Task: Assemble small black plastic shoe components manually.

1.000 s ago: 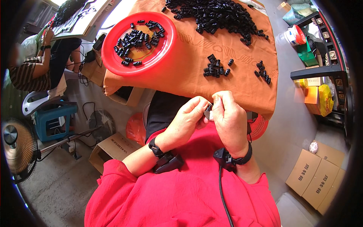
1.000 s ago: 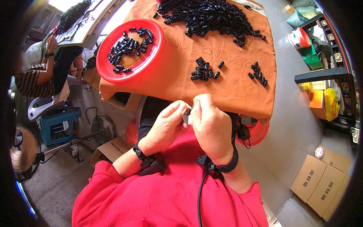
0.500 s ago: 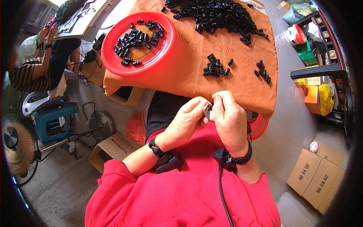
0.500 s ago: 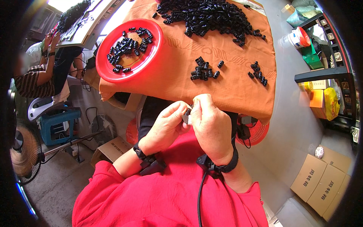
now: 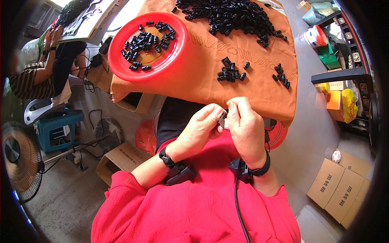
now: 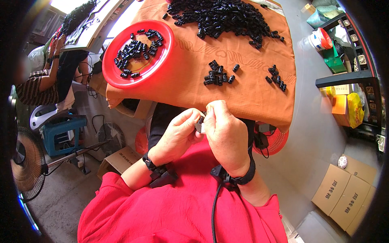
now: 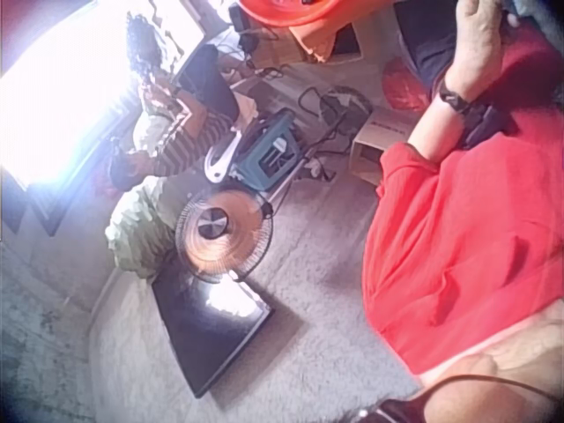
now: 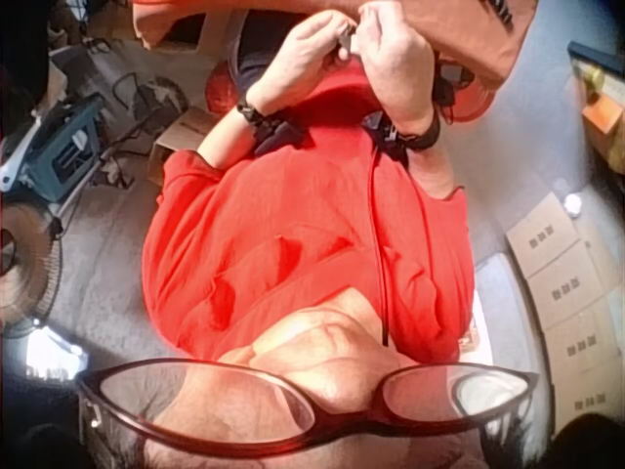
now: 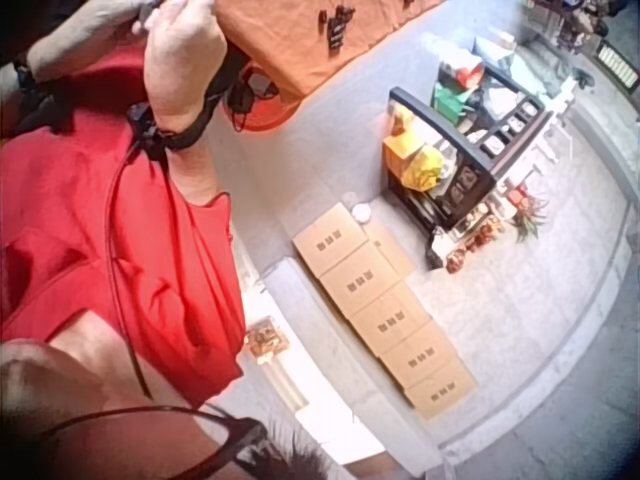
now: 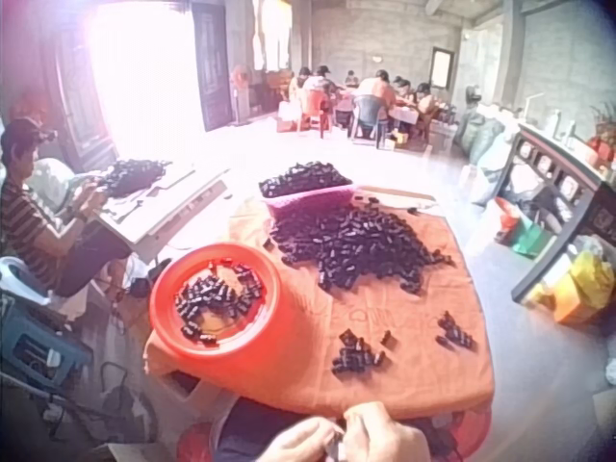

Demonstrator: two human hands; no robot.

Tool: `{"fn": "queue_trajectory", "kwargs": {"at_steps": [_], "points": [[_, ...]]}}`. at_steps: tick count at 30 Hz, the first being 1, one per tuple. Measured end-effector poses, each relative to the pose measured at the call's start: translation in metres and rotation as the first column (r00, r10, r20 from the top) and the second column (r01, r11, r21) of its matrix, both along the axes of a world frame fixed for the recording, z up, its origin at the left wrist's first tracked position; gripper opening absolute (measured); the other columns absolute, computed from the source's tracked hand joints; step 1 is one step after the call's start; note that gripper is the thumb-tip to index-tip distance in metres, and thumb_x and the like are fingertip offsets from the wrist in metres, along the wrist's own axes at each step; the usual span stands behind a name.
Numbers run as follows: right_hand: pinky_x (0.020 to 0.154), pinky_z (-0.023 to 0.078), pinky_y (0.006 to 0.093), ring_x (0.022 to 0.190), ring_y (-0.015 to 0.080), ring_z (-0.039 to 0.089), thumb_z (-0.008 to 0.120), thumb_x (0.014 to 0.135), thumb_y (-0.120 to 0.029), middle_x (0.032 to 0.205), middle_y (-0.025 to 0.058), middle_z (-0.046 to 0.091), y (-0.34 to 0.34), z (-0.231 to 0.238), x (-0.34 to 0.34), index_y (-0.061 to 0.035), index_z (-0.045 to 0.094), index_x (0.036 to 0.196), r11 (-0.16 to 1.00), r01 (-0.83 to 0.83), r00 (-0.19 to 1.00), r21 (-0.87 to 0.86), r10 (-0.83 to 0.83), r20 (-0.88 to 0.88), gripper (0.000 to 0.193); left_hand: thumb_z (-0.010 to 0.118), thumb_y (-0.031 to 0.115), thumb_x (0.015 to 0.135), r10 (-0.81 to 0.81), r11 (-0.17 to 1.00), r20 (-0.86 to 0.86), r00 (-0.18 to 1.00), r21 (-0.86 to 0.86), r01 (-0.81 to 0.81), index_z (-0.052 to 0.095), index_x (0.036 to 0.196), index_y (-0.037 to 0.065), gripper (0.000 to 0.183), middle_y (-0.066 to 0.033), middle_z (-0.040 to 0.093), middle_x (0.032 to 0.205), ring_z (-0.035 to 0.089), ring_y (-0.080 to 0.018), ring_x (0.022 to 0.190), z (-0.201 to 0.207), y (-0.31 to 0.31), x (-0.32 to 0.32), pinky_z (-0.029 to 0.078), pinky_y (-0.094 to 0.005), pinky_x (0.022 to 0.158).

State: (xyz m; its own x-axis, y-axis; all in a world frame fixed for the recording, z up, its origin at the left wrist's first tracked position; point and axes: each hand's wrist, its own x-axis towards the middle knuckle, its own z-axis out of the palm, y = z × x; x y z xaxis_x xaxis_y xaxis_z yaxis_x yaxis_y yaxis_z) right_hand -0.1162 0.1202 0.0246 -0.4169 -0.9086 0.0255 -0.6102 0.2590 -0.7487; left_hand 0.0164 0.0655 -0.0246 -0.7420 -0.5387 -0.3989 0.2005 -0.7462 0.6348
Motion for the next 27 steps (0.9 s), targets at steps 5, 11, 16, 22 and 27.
{"fn": "queue_trajectory", "kwargs": {"at_steps": [5, 11, 16, 22, 27], "points": [[0.053, 0.048, 0.0319, 0.056, 0.0174, 0.061, 0.054, 0.101, -0.010, 0.066, 0.0111, 0.060, 0.0002, -0.0007, 0.0002, -0.0023, 0.057, 0.097, 1.000, -0.010, 1.000, 0.008, 0.010, -0.007, 0.009, 0.048, 0.033, 0.106, -0.001, 1.000, -0.003, 1.000, 0.010, 0.001, 0.056, 0.097, 0.013, 0.023, 0.0048, 0.056, 0.078, 0.047, -0.0026, 0.065, -0.0023, -0.0006, 0.0011, 0.037, -0.0186, 0.058], [0.053, 0.050, 0.0451, 0.063, 0.0367, 0.066, 0.054, 0.099, -0.015, 0.067, 0.0169, 0.064, -0.0008, 0.0008, 0.0008, -0.0074, 0.057, 0.096, 0.999, 0.003, 1.000, 0.033, -0.003, 0.015, 0.009, 0.048, 0.033, 0.106, 0.005, 1.000, 0.000, 1.000, -0.022, -0.005, 0.056, 0.097, 0.013, 0.023, 0.0048, 0.057, 0.078, 0.047, -0.0027, 0.065, -0.0026, -0.0005, 0.0006, 0.037, -0.0187, 0.057], [0.053, 0.050, 0.0453, 0.063, 0.0374, 0.066, 0.054, 0.099, -0.015, 0.067, 0.0179, 0.064, -0.0003, -0.0006, 0.0003, -0.0072, 0.057, 0.096, 1.000, 0.005, 1.000, 0.006, -0.006, 0.012, 0.009, 0.048, 0.032, 0.106, -0.004, 1.000, -0.030, 1.000, -0.003, 0.004, 0.056, 0.098, 0.012, 0.023, 0.0044, 0.057, 0.078, 0.047, -0.0029, 0.066, -0.0032, -0.0006, 0.0008, 0.038, -0.0187, 0.058], [0.053, 0.050, 0.0452, 0.064, 0.0372, 0.066, 0.054, 0.099, -0.014, 0.068, 0.0180, 0.064, -0.0002, -0.0020, -0.0010, -0.0068, 0.057, 0.096, 1.000, -0.007, 1.000, 0.004, 0.007, 0.000, 0.008, 0.049, 0.032, 0.106, -0.003, 1.000, -0.027, 1.000, -0.017, 0.002, 0.056, 0.098, 0.012, 0.023, 0.0044, 0.057, 0.080, 0.048, -0.0029, 0.067, -0.0040, -0.0007, 0.0010, 0.038, -0.0192, 0.059], [0.053, 0.050, 0.0450, 0.064, 0.0371, 0.066, 0.055, 0.099, -0.014, 0.068, 0.0180, 0.064, -0.0012, -0.0007, -0.0013, -0.0065, 0.057, 0.096, 1.000, -0.018, 1.000, -0.002, 0.018, -0.015, 0.009, 0.049, 0.032, 0.106, 0.007, 1.000, -0.025, 1.000, -0.017, -0.007, 0.056, 0.097, 0.012, 0.023, 0.0044, 0.057, 0.080, 0.049, -0.0028, 0.068, 0.0000, -0.0014, 0.0009, 0.038, -0.0190, 0.059]]}}
